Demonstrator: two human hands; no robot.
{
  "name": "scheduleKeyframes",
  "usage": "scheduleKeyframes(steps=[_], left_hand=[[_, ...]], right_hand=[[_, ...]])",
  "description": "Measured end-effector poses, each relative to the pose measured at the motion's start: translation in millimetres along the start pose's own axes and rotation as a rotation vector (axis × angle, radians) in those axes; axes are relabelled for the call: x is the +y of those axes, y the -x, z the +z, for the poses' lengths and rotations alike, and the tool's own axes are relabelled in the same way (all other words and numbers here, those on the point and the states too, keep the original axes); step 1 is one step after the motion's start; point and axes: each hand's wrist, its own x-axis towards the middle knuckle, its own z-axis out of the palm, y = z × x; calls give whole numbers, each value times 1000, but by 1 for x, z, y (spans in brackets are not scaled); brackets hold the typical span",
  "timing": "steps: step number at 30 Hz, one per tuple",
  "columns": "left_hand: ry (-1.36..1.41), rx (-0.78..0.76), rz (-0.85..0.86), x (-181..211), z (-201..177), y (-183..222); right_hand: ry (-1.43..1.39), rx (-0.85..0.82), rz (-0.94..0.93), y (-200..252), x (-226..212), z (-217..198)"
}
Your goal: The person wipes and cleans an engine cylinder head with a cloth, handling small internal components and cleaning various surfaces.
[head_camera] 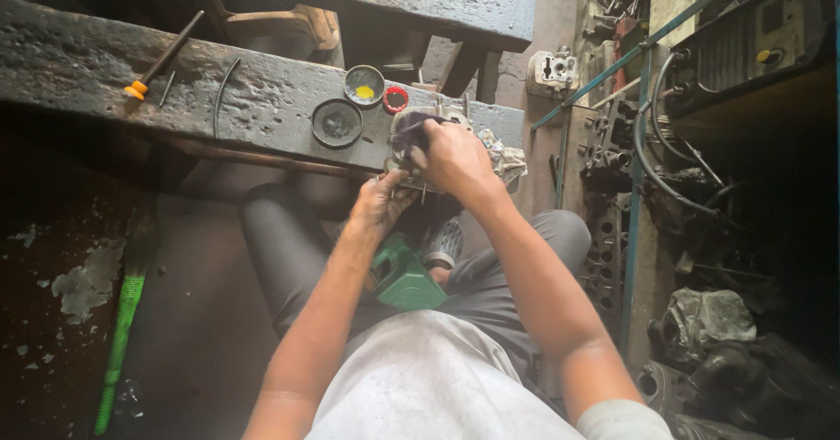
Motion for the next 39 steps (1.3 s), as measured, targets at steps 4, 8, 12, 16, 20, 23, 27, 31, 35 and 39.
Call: scheduleKeyframes(steps=[4, 8, 12, 16, 20, 23, 27, 31, 35, 39], left_hand=[[14, 17, -3, -4, 2, 2], [18, 7, -19, -1, 2, 5], [-21, -5, -31, 2, 2, 7], [-39, 1, -30, 9, 11, 12], [-511, 398, 155, 19, 50, 42], [-954, 516, 549, 28, 91, 90], [-1454, 21, 1116, 41, 120, 130], [-1600, -300, 878, 43, 112, 134], [-1083, -398, 82, 56, 97, 150], [-1101, -642, -74, 42, 102, 162]], right_hand=[[-254, -48, 171, -18, -5, -18], [-428, -4, 161, -16, 6, -28], [-512, 4, -130, -11, 24, -26], [-616, 128, 168, -19, 15, -27], [-1026, 98, 206, -7, 16, -60], [-1315, 82, -13, 27, 16, -66], [-1884, -17, -54, 79, 16, -39], [-2136, 160, -56, 114, 37, 4], [-2455, 83, -249, 135, 78, 43], [-2210, 243, -242, 147, 67, 50]])
